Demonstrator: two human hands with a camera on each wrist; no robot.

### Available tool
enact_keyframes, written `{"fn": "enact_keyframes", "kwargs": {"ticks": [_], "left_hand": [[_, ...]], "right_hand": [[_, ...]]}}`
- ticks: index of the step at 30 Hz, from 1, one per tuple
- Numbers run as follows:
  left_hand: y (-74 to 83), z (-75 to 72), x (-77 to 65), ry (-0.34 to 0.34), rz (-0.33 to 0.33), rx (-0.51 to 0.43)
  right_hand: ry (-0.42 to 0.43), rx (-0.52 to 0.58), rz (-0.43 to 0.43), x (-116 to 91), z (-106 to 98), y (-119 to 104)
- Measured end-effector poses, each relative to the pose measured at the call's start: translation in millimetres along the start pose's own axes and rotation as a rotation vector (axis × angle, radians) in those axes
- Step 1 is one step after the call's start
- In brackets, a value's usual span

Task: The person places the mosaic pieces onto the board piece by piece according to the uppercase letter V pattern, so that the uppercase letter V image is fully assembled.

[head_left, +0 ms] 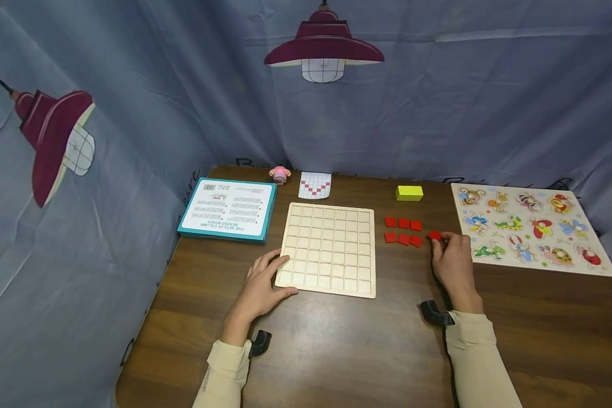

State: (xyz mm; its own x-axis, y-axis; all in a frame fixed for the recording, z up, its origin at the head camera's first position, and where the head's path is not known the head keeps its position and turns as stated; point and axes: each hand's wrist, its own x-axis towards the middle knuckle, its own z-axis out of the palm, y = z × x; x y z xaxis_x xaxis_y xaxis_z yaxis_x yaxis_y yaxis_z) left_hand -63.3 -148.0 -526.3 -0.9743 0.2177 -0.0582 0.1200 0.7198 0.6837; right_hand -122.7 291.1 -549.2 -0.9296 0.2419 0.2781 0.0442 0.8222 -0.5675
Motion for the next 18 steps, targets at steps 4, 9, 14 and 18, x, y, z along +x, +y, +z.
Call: {"fn": "enact_keyframes", "kwargs": {"ticks": [4, 9, 14, 18], "left_hand": [[-2.8, 1.6, 3.0, 0.001, 0.002, 0.009], [-3.1, 1.5, 4.1, -0.001, 0.005, 0.012], [-1.9, 1.1, 3.8, -0.004, -0.001, 0.013], [-1.0, 1.0, 2.6, -0.007, -0.012, 0.017]], "right_hand": [[0.032, 0.037, -0.087, -5.8, 5.8, -8.0], [0.039, 0.072, -0.226, -14.7, 17.2, -27.3], [-0.024, 0.096, -0.358, -28.9, 27.9, -54.6], [-0.086, 0.125, -0.448, -42.1, 37.4, -78.4]]}}
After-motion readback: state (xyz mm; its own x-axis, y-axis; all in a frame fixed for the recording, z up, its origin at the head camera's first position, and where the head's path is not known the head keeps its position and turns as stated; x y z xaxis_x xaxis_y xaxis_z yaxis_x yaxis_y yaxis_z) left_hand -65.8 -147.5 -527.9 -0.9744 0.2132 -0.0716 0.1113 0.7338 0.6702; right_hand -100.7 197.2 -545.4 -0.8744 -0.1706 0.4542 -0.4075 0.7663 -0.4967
